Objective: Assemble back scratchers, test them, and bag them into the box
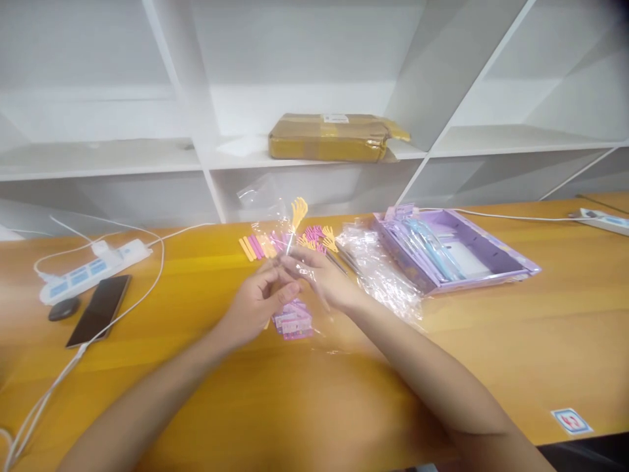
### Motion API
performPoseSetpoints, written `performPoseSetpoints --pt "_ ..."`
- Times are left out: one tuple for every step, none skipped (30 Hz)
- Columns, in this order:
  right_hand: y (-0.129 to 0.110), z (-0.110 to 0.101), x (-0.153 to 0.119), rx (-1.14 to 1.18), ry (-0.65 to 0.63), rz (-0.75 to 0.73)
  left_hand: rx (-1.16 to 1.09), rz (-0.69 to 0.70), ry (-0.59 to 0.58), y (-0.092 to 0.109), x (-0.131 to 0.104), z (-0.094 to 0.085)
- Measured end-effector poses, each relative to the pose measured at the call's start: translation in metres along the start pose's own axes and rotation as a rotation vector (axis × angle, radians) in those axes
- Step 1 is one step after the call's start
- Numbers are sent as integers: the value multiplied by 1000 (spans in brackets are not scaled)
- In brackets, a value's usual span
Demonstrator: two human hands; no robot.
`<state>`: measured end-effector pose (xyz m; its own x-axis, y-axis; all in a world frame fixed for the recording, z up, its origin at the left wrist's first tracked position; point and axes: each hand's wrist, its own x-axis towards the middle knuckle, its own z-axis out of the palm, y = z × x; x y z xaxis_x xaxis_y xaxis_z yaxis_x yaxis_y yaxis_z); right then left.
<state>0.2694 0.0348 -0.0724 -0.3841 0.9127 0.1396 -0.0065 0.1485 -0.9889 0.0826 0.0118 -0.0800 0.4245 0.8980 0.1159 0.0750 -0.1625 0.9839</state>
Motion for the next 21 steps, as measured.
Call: performPoseSetpoints --pt "4 4 1 38 31 -6 52 39 13 -2 1 1" --pt "6 7 1 53 68 -14 104 77 26 -4 1 2" --pt "8 8 1 53 97 -21 145 101 33 -6 2 2" --pt "10 10 0 45 112 -29 171 106 29 -7 2 3" --pt "11 10 0 41 113 -36 182 96 20 -7 2 3" --pt "13 10 1 44 115 -45 182 85 15 -8 2 3" --pt "14 10 2 60 138 -64 181 78 13 -8 2 2" --pt "14 8 3 91 192 -93 178 75 19 -8 2 1" --pt "14 6 4 139 268 -126 167 75 39 -8 3 -1" --pt "13 3 5 201 351 -158 137 78 73 -8 3 -4" --pt "11 -1 5 265 415 -178 85 84 118 -7 4 -8" --pt "7 -6 5 316 439 -175 17 93 172 -5 5 -12" --pt "2 -11 3 342 419 -151 -59 109 232 -3 6 -17" --pt "-4 -15 1 335 370 -112 -130 134 288 1 7 -22" --pt "-10 -19 -3 295 315 -74 -184 166 334 5 7 -26" --pt "-17 -21 -7 232 267 -48 -216 202 366 9 7 -30" --pt "-23 -21 -11 154 227 -32 -229 240 391 14 7 -34" --pt "-28 -20 -16 72 190 -23 -231 277 408 19 6 -36" --pt "-33 -18 -19 -4 148 -10 -229 314 423 23 6 -37" --pt "-36 -14 -22 -63 101 9 -227 345 439 26 5 -38" --pt "-37 -11 -25 -102 53 34 -233 371 460 29 5 -37"
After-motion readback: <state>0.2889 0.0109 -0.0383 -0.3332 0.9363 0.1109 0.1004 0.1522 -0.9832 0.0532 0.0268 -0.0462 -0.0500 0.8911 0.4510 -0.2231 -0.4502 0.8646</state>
